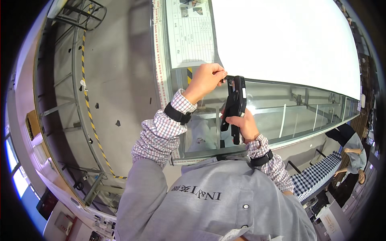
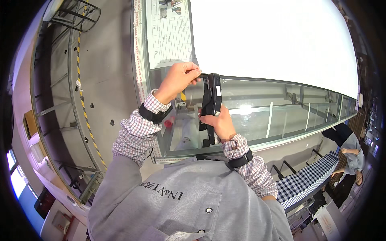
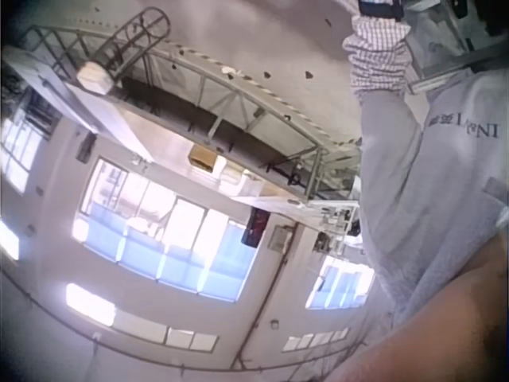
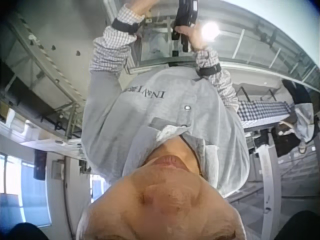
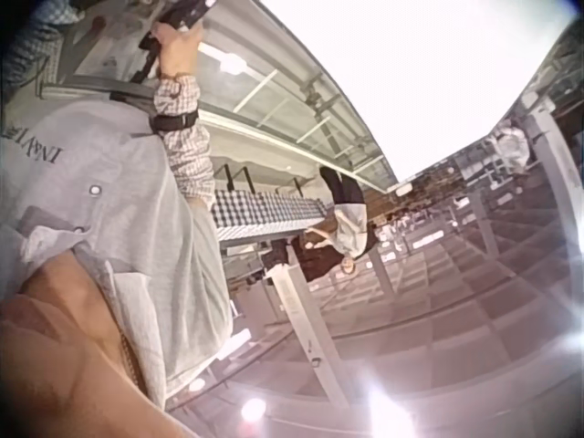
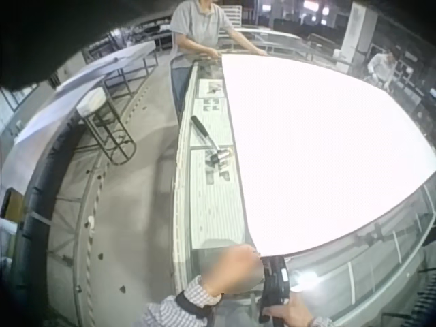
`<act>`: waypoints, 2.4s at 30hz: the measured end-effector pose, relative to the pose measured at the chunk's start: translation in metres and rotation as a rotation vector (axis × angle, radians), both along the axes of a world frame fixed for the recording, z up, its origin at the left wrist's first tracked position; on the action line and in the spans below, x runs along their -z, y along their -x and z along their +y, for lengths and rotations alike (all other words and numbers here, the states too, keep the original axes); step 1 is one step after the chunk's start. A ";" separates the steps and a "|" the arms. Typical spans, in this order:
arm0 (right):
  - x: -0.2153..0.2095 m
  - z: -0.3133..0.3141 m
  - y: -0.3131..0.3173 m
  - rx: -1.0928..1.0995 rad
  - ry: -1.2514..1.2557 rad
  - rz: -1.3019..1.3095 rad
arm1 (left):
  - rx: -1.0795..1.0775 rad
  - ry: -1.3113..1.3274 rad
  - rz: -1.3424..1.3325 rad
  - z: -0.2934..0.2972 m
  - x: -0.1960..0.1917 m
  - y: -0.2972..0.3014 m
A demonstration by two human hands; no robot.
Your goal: The person uses a handheld stapler to secure a white sheet to a glass frame. They then apply a black strip along the edge of the sheet, smoothing it down with their fingers. A coworker assists by holding the strip and smoothing it on the opposite side.
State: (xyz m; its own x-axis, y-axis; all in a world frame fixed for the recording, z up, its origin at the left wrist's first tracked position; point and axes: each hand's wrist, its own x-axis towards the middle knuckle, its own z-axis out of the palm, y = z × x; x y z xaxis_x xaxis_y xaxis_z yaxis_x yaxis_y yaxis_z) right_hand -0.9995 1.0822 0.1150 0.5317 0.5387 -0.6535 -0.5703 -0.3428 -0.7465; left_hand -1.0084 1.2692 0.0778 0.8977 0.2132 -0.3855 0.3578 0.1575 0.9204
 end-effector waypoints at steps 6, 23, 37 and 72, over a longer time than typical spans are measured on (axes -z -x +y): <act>-0.003 0.003 -0.002 -0.037 -0.028 0.008 | -0.035 0.012 0.060 -0.002 -0.002 0.002; -0.003 0.003 -0.001 -0.132 0.114 -0.098 | -0.014 -0.054 0.057 -0.005 0.003 0.004; 0.000 0.001 -0.002 -0.109 0.175 -0.111 | -0.005 -0.121 0.023 -0.009 0.006 -0.001; -0.011 0.013 -0.012 -0.098 0.268 -0.012 | -0.027 0.093 0.046 -0.002 -0.003 -0.010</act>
